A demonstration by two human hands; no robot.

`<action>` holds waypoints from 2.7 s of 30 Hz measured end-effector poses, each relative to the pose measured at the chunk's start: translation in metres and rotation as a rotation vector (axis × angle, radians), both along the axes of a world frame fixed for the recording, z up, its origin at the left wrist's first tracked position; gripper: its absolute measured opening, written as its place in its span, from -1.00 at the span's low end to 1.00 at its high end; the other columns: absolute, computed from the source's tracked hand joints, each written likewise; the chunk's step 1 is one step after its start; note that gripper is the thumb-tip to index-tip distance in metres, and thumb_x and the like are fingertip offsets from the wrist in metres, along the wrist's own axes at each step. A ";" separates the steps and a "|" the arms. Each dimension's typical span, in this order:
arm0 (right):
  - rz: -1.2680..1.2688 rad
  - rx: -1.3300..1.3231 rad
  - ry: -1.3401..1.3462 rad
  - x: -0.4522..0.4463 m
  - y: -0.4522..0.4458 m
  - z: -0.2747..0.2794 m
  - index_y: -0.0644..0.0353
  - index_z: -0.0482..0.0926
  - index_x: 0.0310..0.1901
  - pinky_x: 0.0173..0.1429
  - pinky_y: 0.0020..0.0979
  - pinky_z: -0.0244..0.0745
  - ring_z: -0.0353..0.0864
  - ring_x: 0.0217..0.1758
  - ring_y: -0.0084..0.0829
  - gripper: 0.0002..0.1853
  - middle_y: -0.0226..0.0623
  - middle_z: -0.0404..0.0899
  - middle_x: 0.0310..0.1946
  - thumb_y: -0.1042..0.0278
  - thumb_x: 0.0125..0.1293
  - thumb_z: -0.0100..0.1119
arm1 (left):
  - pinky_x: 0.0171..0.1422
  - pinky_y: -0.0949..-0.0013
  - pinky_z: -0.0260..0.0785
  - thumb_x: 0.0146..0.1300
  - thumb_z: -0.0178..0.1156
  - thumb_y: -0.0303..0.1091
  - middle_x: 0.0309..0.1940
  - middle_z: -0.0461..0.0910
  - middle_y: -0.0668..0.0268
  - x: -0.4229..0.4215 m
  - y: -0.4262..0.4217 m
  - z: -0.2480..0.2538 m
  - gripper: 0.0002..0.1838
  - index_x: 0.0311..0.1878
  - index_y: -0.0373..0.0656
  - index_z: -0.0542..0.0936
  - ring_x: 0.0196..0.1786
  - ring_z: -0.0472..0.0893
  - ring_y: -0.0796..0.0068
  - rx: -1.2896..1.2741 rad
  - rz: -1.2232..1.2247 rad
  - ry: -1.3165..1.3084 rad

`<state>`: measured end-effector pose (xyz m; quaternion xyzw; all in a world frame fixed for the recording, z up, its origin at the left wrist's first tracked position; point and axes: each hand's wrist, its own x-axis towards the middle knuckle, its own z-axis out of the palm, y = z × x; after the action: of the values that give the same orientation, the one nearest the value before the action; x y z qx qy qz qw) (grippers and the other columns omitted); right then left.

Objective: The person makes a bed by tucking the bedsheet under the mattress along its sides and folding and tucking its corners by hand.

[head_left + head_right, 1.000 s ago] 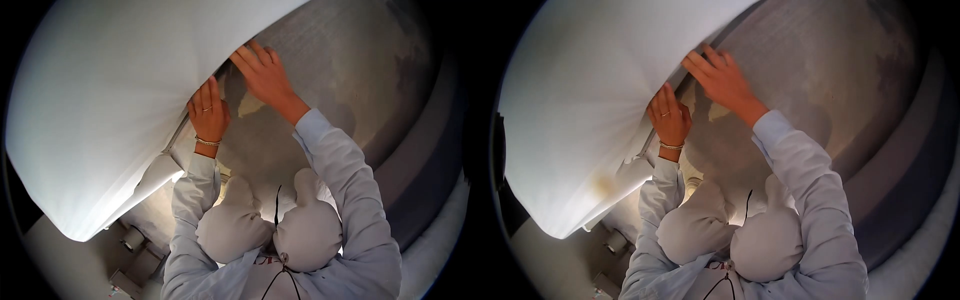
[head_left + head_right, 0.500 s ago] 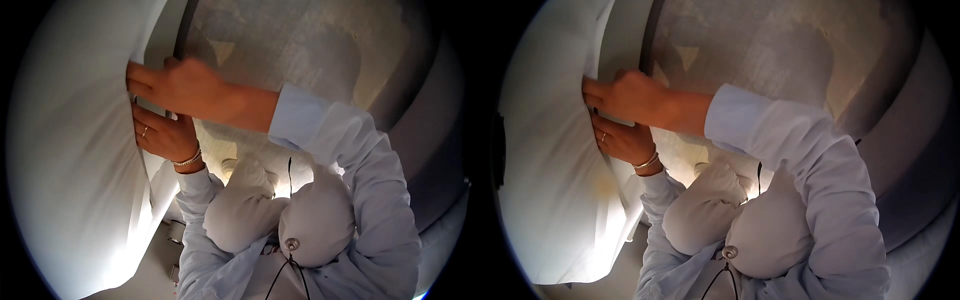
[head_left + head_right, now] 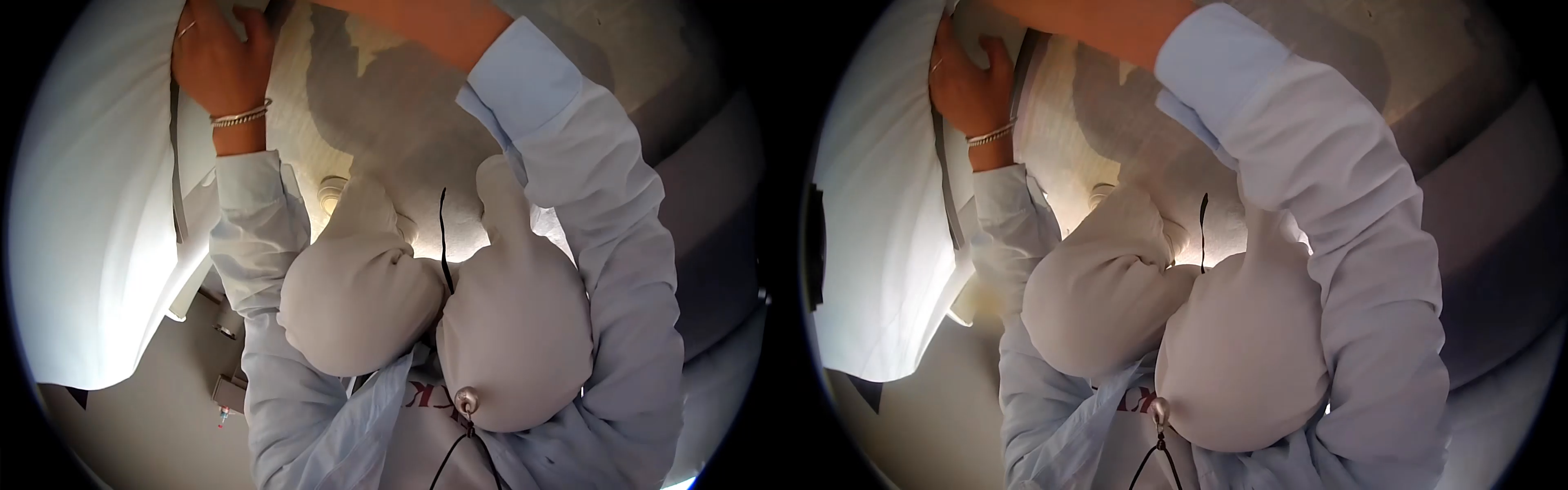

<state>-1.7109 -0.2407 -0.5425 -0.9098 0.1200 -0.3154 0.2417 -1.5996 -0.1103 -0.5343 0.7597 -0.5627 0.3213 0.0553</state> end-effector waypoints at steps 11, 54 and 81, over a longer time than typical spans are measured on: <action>0.243 -0.052 -0.226 0.013 0.011 -0.021 0.31 0.18 0.31 0.34 -0.26 0.20 0.21 0.32 -0.06 -0.28 -0.14 0.13 0.35 0.66 0.01 0.02 | -0.02 0.12 0.40 0.01 0.09 -0.46 -0.09 0.50 -0.15 -0.006 -0.001 0.016 -0.45 0.15 -0.40 0.37 -0.10 0.52 -0.09 0.010 -0.039 0.316; 0.036 0.018 0.181 0.048 -0.003 0.022 0.16 0.45 0.00 -0.39 -0.30 0.53 0.63 -0.40 -0.22 -0.54 -0.36 0.47 -0.02 0.49 -0.03 0.21 | 0.25 0.20 0.23 -0.03 0.03 -0.48 0.26 0.33 0.12 -0.001 0.011 -0.002 -0.31 0.29 -0.32 0.28 0.24 0.36 0.21 0.140 0.065 0.078; 0.018 -0.060 -0.013 0.040 0.024 -0.025 -0.02 0.30 0.30 -0.25 -0.53 0.50 0.36 -0.17 -0.45 -0.20 -0.69 0.16 0.34 0.55 -0.12 0.17 | 0.20 0.16 0.24 -0.01 0.09 -0.50 0.21 0.38 0.17 0.000 0.028 -0.008 -0.33 0.29 -0.21 0.33 0.16 0.42 0.20 0.165 0.237 0.063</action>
<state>-1.6706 -0.2172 -0.5672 -0.9156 0.1009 -0.3225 0.2180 -1.5999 -0.0827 -0.5419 0.8324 -0.4916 0.2543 -0.0279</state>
